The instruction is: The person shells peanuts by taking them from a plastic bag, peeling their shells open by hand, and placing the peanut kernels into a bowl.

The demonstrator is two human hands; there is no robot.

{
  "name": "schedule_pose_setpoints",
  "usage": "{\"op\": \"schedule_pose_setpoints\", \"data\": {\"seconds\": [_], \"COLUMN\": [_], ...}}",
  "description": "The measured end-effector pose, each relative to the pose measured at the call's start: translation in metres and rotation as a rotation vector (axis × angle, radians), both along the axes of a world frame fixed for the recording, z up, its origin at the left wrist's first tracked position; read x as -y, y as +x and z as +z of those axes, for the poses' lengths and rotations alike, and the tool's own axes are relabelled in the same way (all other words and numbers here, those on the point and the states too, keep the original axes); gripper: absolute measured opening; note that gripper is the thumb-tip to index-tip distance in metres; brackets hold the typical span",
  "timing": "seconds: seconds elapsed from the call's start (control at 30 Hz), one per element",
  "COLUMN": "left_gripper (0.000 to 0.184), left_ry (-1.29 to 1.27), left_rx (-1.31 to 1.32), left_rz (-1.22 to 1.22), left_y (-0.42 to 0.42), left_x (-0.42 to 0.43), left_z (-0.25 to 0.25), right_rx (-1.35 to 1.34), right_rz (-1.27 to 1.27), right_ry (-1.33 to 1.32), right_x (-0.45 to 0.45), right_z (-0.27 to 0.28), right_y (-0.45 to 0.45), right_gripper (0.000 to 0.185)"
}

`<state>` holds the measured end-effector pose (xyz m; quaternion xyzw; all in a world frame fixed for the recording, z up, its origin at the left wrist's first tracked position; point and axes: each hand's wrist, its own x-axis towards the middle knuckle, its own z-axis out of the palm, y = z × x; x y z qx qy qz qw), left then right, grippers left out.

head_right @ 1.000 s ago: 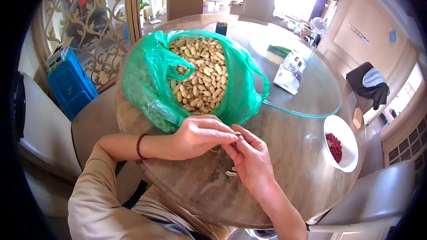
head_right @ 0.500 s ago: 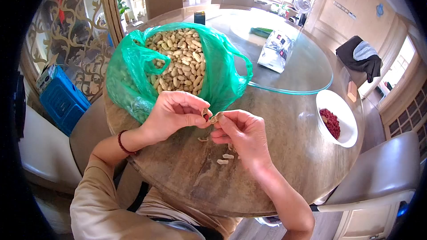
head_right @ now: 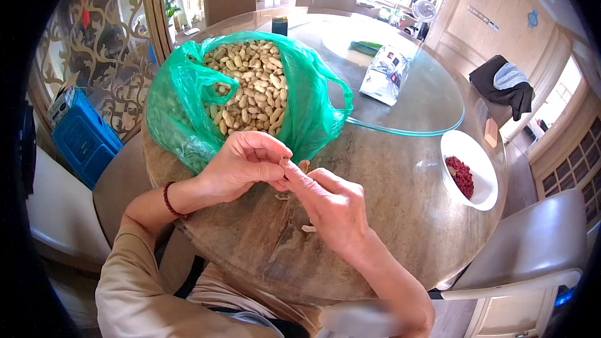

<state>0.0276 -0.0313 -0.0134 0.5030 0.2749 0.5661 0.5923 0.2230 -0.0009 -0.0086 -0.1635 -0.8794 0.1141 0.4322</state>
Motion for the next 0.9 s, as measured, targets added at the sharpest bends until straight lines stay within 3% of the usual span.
{"op": "schedule_pose_setpoints", "data": {"seconds": [0.3,0.4,0.47,0.53,0.6,0.73,0.8,0.9], "left_gripper": [0.018,0.018,0.018,0.018,0.015,0.015,0.018,0.018], "left_ry": [0.061,0.026,0.005,-0.010,0.176,0.277,0.531,0.578], "left_rx": [-0.072,-0.040,-0.072,-0.094,-0.440,-0.554,-0.752,-0.793], "left_rz": [0.050,0.048,0.076,0.061,0.127,0.068,0.077,0.086], "left_y": [0.002,0.003,0.004,0.006,0.007,0.017,0.017,0.018], "left_x": [0.000,0.000,0.004,0.005,0.008,0.013,0.011,0.011], "left_z": [-0.005,-0.004,0.000,0.004,0.001,-0.007,-0.009,-0.012], "right_rx": [-0.049,-0.035,-0.138,-0.228,-0.333,-0.159,-0.036,0.116], "right_rz": [0.047,0.062,0.080,0.033,-0.184,-0.908,-1.096,-1.261], "right_ry": [-0.072,-0.293,-0.748,-0.753,-0.513,0.017,-0.015,-0.018], "right_x": [0.001,0.003,0.005,-0.003,-0.020,-0.072,-0.091,-0.117], "right_z": [0.006,0.012,0.023,0.031,0.038,0.048,0.041,0.017], "right_y": [-0.003,0.001,0.008,0.016,0.033,0.092,0.125,0.173], "right_gripper": [0.017,0.010,0.006,0.006,0.006,0.008,0.006,0.007]}}
